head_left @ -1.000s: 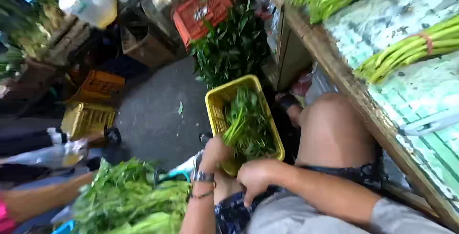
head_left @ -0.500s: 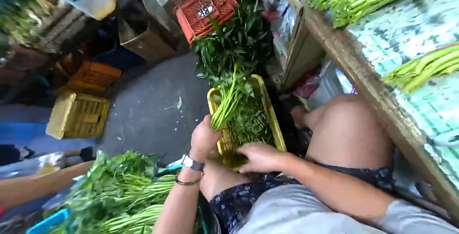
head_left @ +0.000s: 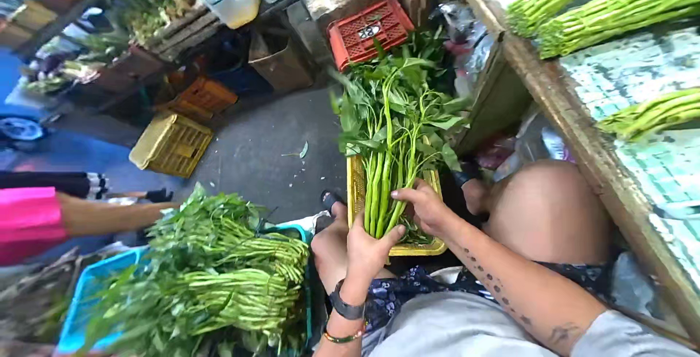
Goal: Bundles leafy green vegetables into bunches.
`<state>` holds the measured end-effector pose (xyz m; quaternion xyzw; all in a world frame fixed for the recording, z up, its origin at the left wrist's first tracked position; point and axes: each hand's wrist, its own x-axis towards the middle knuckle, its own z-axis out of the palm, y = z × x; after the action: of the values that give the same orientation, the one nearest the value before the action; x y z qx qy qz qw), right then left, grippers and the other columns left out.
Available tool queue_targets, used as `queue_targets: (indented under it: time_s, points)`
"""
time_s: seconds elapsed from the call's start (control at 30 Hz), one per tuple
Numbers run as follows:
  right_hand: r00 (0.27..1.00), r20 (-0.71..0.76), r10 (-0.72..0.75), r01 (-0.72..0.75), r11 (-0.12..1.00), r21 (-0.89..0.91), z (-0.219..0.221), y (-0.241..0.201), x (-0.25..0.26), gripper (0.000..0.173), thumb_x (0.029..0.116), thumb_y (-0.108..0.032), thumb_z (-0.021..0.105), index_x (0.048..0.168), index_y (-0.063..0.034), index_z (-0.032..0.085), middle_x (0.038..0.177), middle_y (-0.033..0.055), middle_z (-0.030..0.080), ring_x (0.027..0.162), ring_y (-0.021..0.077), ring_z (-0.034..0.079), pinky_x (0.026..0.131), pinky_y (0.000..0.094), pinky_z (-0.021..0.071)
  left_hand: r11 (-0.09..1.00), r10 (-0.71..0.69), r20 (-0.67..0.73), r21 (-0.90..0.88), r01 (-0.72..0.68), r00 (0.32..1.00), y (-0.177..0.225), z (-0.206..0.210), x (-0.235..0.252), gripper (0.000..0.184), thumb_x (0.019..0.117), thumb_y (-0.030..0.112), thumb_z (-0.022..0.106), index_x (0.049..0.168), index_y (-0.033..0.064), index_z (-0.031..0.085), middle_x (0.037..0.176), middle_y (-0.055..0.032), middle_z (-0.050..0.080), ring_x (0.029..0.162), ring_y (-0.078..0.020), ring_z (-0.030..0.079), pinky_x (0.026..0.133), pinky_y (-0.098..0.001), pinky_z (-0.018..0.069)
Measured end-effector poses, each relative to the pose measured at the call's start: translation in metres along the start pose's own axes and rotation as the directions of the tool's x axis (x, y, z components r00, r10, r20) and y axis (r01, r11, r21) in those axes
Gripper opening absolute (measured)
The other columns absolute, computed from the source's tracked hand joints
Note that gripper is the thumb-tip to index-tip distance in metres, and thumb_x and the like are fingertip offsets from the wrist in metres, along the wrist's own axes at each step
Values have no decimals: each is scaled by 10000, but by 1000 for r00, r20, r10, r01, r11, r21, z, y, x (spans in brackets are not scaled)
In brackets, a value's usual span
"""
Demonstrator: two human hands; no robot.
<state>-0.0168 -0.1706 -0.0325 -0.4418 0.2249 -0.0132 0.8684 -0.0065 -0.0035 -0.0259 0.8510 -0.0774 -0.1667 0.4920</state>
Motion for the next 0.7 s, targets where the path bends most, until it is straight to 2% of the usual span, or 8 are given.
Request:
queue_targets:
  time_s: [0.07, 0.13, 0.2, 0.3, 0.43, 0.57, 0.63, 0.7]
  points:
    - [997, 77, 29, -31, 999, 26, 2, 5, 0, 390, 983, -92, 614, 1335, 28, 494, 1117, 150, 689, 1000, 208, 704, 899, 387, 605, 997, 0, 38, -77, 3, 999, -5, -6, -1, 628, 739, 413, 869, 1174, 13, 657, 914, -41, 734, 829, -100, 714, 789, -321, 616]
    - [977, 208, 33, -40, 999, 26, 4, 10, -2, 551, 993, -220, 650, 1437, 7, 413, 1232, 150, 674, 1114, 222, 682, 985, 402, 576, 995, 102, -28, -16, -102, 994, -15, -4, -5, 591, 748, 386, 870, 1162, 17, 666, 920, -39, 740, 836, -102, 719, 802, -342, 622]
    - [960, 279, -24, 21, 1000, 14, 8, 14, -4, 692, 900, -277, 764, 1426, 25, 431, 1278, 158, 673, 1167, 246, 668, 1022, 421, 561, 972, 230, -82, 74, -225, 970, -25, 2, -13, 579, 769, 290, 862, 1216, -11, 649, 976, -72, 746, 882, -113, 728, 844, -354, 624]
    - [942, 309, -134, 156, 986, -50, 11, 12, -11, 557, 848, -171, 805, 1289, 61, 556, 1191, 157, 715, 1113, 263, 693, 998, 431, 571, 939, 326, -18, 117, -322, 945, -41, 11, -16, 612, 780, 216, 842, 1275, -43, 593, 1015, -100, 737, 907, -124, 725, 852, -342, 621]
    - [985, 94, -144, 160, 969, -190, 10, 21, -19, 428, 871, -86, 777, 1237, 42, 593, 1094, 105, 749, 1020, 175, 725, 953, 356, 600, 970, 239, 159, 2, -243, 958, -38, 15, -7, 894, 747, 291, 864, 1461, -32, 435, 1288, -155, 646, 1171, -164, 647, 1031, -372, 545]
    - [993, 122, 0, 49, 917, -396, 6, 24, -17, 731, 904, -303, 785, 1464, 7, 431, 1307, 119, 649, 1191, 127, 642, 1054, 327, 532, 981, 76, -37, -178, -82, 996, -28, 41, 13, 729, 723, 146, 782, 1361, -70, 502, 1185, -179, 660, 1083, -179, 658, 959, -364, 551]
    - [988, 94, 121, -78, 925, -371, -12, 36, 4, 725, 997, -397, 650, 1539, -6, 367, 1457, 183, 543, 1321, 230, 557, 1115, 430, 473, 960, -112, 11, -258, 111, 994, -37, 48, 39, 531, 833, 168, 769, 1271, -64, 580, 1068, -175, 685, 964, -207, 675, 862, -407, 569]
    - [964, -101, 245, -263, 933, -246, -37, 71, 28, 656, 1066, -552, 431, 1487, -53, 483, 1449, 157, 564, 1315, 277, 556, 1084, 500, 460, 902, -291, 99, -303, 307, 952, -48, 48, 68, 522, 882, 281, 807, 1229, -54, 606, 966, -174, 702, 812, -236, 699, 732, -426, 608]
